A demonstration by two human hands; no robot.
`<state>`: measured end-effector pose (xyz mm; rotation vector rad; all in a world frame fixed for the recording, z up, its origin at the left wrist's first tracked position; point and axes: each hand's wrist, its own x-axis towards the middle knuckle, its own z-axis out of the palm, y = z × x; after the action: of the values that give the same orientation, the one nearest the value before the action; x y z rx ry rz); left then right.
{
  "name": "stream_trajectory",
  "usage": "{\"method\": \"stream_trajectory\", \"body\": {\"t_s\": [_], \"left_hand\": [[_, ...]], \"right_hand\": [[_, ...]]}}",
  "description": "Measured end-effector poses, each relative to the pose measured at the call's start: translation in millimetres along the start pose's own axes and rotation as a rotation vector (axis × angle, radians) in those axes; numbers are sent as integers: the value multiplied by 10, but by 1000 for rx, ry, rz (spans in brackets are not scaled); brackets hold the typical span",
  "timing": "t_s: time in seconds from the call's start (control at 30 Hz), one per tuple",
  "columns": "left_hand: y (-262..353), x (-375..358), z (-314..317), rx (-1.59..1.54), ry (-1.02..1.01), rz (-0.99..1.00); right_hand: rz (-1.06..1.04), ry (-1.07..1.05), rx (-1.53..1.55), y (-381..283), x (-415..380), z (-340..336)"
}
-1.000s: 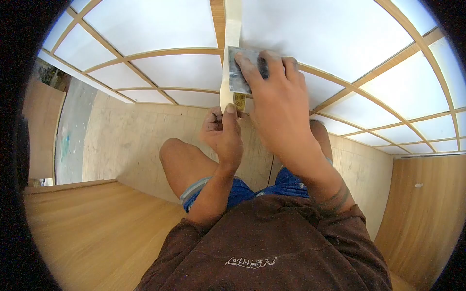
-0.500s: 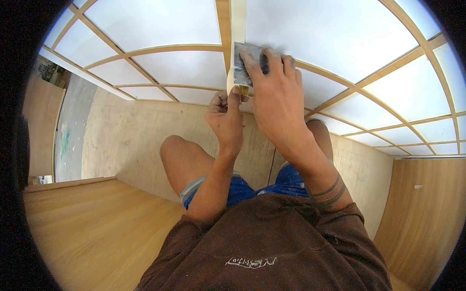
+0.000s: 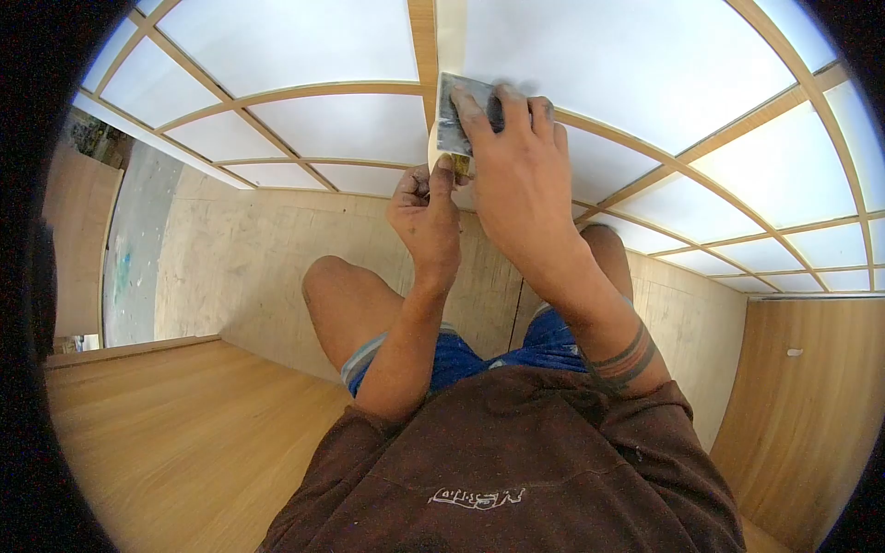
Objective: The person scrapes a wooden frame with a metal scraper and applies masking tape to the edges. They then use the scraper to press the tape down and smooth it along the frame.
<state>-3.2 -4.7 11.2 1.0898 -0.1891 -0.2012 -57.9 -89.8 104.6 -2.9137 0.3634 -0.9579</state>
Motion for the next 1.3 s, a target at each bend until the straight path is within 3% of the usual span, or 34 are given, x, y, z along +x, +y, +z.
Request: {"method": "stream_trajectory", "body": {"t_s": [0.3,0.63,0.67,0.7,0.77,0.8,0.87,0.97,1.1,1.17,1.3], "left_hand": [[13,5,61,51,24,29],[7,-8,77,25,29,30],[16,-7,80,19,34,30],[15,-7,79,19,36,29],[9,-8,73,41,44,15],[2,-3,67,41,47,14],[-17,6,59,41,34,11],[2,8,77,8,29,28],[-38,22,75,5,43,106],[-15,4,41,28,14,5],[-69,15,32,-1,-8,28]], "right_hand": [[9,-69,-15,121,253,-176],[37,87,178,-81,657,-1009],[-68,249,86,19,697,-870],[-69,248,87,-51,696,-801],[-149,722,-72,-260,715,-650],[-150,720,-71,-183,646,-586],[-157,257,-237,50,439,-400],[-64,94,-199,15,202,-97],[-59,48,-232,30,-9,159],[-42,8,-212,13,-49,164],[-13,-67,-192,-4,-63,147]]}}
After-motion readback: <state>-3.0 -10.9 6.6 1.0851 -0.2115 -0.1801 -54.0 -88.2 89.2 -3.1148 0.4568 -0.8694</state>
